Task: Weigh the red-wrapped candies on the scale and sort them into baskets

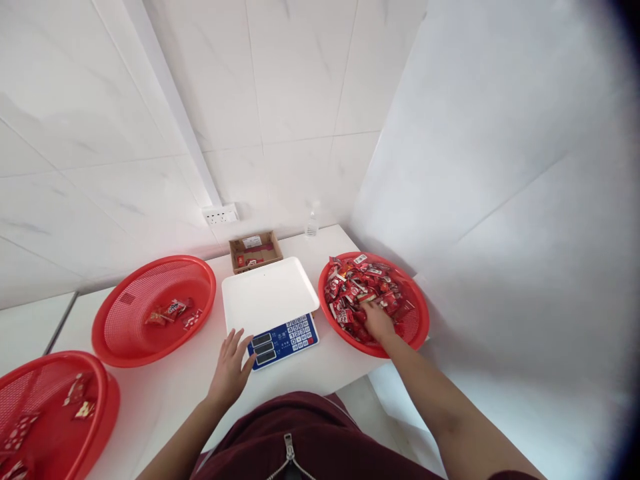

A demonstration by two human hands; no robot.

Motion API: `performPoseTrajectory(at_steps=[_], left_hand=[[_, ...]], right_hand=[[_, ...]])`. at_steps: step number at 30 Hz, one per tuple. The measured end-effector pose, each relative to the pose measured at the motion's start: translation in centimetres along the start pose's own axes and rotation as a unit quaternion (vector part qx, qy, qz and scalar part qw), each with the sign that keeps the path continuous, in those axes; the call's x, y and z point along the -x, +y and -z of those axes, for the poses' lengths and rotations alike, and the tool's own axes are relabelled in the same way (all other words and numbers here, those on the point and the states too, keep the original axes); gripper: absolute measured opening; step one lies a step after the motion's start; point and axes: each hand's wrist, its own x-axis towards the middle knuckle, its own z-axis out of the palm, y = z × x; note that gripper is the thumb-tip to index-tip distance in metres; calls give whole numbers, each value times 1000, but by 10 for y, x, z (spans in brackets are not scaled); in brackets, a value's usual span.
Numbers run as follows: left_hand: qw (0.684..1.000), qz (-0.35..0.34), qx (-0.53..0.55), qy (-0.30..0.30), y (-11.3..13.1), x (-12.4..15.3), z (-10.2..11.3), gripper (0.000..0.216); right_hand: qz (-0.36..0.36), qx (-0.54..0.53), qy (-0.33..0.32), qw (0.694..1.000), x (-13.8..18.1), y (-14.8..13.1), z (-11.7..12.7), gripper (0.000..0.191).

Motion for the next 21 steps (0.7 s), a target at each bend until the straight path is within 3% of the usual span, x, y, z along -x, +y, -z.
performPoseTrajectory(at_steps=[3, 6, 8, 11, 14, 17, 21], left_hand=[[1000, 11, 12, -2, 1, 1, -2, 34], [1000, 16, 19, -1, 3, -3, -3, 34], [1000, 13, 23, -3, 6, -6, -4, 33], [999, 4, 32, -10, 12, -10, -5, 33], [999, 5, 39, -17, 16, -11, -8, 33], [999, 9, 50, -17, 18, -8, -13, 32], [998, 6, 65, -3, 16, -3, -20, 33]], right_hand=[[-85, -31, -5, 996, -6, 13, 11, 44], [-47, -48, -64, 996, -6, 4, 5, 50], [-31, -32, -101, 994, -2, -8, -5, 66], [-72, 6, -146, 987, 2, -26, -20, 86], [-105, 15, -153, 983, 2, -34, -28, 88], [-112, 18, -142, 983, 0, -33, -31, 92], [-107, 14, -172, 979, -2, -29, -32, 86]])
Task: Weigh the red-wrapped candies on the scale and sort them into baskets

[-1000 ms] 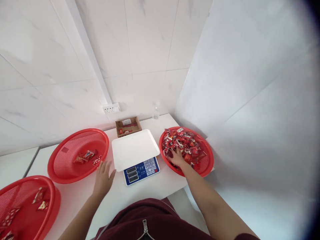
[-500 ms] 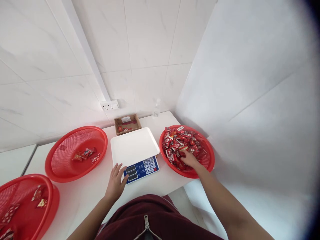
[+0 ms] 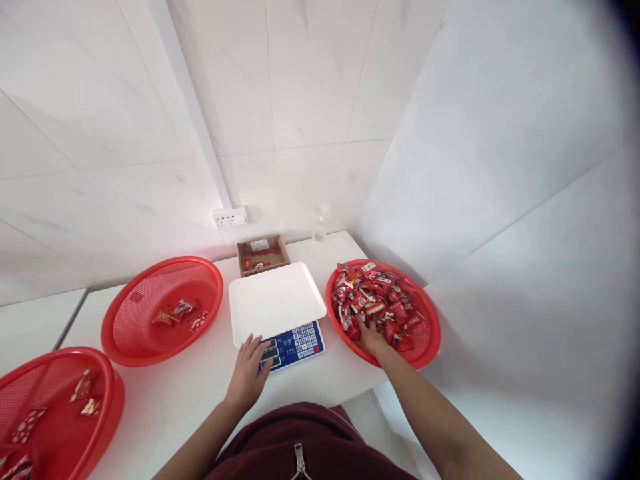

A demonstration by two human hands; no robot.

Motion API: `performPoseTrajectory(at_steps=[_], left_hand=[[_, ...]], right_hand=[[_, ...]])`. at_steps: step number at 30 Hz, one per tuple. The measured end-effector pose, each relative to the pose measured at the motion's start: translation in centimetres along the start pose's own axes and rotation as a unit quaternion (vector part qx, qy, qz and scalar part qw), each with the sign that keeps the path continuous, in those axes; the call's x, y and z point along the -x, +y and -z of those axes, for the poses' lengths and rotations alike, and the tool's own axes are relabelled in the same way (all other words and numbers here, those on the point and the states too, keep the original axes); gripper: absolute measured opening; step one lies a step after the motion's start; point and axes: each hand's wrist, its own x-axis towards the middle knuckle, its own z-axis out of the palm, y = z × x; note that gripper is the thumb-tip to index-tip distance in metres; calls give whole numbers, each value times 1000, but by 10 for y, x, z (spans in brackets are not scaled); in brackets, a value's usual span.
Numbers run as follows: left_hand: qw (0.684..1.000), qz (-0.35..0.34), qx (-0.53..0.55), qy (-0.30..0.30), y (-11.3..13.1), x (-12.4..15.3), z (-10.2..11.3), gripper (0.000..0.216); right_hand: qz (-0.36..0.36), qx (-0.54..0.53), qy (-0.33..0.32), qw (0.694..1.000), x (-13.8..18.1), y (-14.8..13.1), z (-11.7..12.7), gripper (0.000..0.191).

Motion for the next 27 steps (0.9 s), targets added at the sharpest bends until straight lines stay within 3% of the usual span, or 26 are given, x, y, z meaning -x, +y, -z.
performPoseTrajectory(at_steps=[6, 14, 16, 19, 20, 24, 27], left_hand=[[1000, 1, 8, -2, -1, 2, 0, 31], [1000, 10, 11, -9, -5, 6, 7, 29], [1000, 9, 15, -6, -7, 7, 8, 28], [1000, 8, 19, -7, -7, 7, 11, 27], [1000, 8, 21, -10, -6, 6, 11, 28], [999, 4, 38, -26, 0, 4, 13, 28], [998, -2, 56, -37, 5, 3, 14, 28]], right_hand=[[39, -46, 70, 996, 0, 2, -2, 76], [37, -319, 154, 934, 7, 16, 13, 21], [17, -469, 154, 869, 13, 20, 19, 23], [-41, -689, 122, 713, 23, 27, 30, 35], [-57, -723, 110, 680, 26, 29, 35, 36], [-61, -801, 65, 593, 34, 26, 57, 30], [-16, -819, 48, 572, 41, 6, 73, 30]])
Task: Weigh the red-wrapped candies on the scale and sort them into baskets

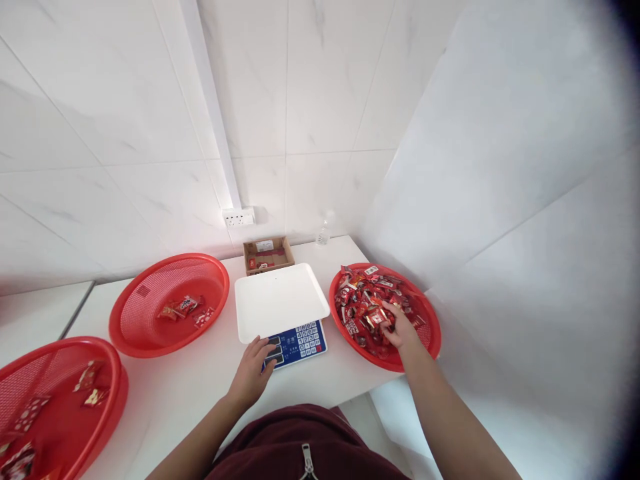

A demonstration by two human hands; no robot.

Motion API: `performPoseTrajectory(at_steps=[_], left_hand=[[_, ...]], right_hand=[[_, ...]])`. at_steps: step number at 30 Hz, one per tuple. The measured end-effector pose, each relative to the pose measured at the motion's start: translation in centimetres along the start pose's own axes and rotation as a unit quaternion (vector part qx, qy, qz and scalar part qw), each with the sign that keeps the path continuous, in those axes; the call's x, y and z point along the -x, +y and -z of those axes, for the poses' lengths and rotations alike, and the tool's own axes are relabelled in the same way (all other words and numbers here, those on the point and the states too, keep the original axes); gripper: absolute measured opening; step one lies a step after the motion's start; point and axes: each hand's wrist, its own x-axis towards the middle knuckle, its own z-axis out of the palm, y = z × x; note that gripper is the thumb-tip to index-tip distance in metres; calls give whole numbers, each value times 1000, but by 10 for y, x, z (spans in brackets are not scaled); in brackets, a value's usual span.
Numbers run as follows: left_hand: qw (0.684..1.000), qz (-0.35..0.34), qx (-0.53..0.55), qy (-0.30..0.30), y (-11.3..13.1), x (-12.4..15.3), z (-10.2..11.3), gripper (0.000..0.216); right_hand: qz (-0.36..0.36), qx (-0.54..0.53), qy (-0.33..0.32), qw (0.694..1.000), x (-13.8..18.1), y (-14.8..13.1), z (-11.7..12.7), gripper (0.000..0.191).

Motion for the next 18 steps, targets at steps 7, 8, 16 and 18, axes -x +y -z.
performPoseTrajectory(at_steps=[7, 8, 16, 18], left_hand=[[1000, 10, 18, -9, 0, 7, 3, 28], [1000, 15, 20, -7, -2, 9, 4, 28], [999, 38, 22, -24, -3, 19, 14, 28], [998, 42, 20, -30, -3, 20, 18, 29]], right_hand=[[73, 73, -15, 995, 20, -1, -63, 32], [71, 84, -37, 993, 22, 2, -70, 31], [-6, 212, -274, 938, 37, 64, -141, 25], [-36, 247, -298, 921, 37, 77, -153, 26]])
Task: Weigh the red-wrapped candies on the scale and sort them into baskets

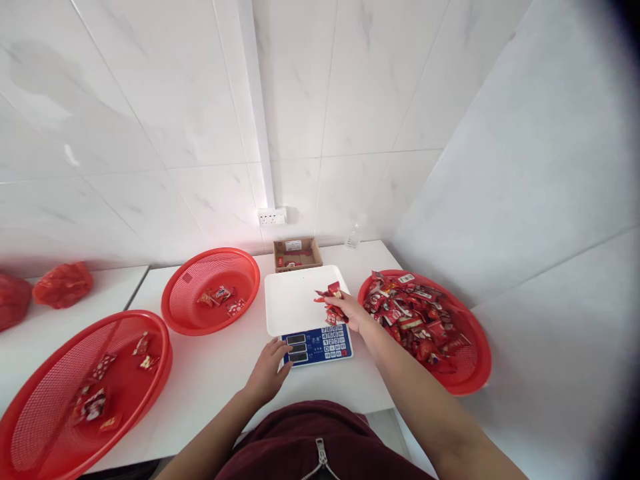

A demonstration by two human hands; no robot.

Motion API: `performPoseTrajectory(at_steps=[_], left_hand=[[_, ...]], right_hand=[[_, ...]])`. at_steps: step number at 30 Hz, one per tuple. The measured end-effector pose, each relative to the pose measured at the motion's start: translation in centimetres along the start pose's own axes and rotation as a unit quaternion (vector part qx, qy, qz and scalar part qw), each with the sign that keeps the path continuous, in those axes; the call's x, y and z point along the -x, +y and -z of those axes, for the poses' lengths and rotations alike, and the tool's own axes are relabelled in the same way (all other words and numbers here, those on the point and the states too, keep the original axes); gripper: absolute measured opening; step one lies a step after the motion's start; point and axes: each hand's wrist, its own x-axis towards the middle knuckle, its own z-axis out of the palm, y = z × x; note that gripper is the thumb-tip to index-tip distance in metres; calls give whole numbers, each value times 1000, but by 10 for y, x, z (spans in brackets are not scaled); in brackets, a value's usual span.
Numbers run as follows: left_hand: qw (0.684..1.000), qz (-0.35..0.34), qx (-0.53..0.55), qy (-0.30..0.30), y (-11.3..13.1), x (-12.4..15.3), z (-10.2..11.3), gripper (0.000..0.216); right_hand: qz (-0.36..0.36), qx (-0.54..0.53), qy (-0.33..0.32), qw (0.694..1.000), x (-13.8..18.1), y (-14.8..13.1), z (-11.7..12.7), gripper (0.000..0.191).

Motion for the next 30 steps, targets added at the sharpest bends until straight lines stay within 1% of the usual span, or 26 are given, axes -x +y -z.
performPoseTrajectory(at_steps=[2, 6, 11, 14, 16, 18, 20, 22, 23, 25, 27, 29, 30], left_hand=[[1000, 8, -5, -2, -2, 2, 4, 31], [999, 32, -17, 1, -9, 9, 7, 31], [999, 32, -24, -7, -13, 11, 2, 31], [999, 28, -33, 5, -14, -4, 3, 35], [998, 36, -49, 17, -16, -24, 6, 41], [996, 55, -72, 17, -18, -48, 11, 49], [992, 86, -95, -6, -18, -71, 13, 56], [986, 110, -116, -41, -16, -89, 13, 61], [985, 111, -122, -59, -14, -95, 12, 62], [984, 88, -125, -90, -7, -100, 7, 62], [985, 57, -121, -108, 0, -100, 0, 61], [987, 36, -113, -111, 5, -97, -6, 60], [988, 31, -108, -107, 7, -95, -8, 59]], right_hand=[[-23, 12, 14, 1000, -7, 4, -6, 27], [-25, -24, 92, 995, -14, 5, -1, 23], [-8, -70, 114, 991, -17, -1, 0, 24], [9, -97, 113, 989, -14, -4, -4, 29], [29, -102, 105, 989, -8, -5, -5, 33], [52, -94, 108, 988, 2, -6, 0, 35], [79, -81, 131, 985, 13, -6, 12, 34], [103, -57, 175, 977, 25, -4, 33, 32], [111, -41, 204, 972, 31, -2, 46, 31], [114, -10, 265, 957, 43, 3, 77, 32], [95, 2, 304, 948, 55, 10, 108, 36], [61, 3, 311, 948, 66, 17, 136, 39], [40, 7, 302, 952, 71, 20, 147, 39]])
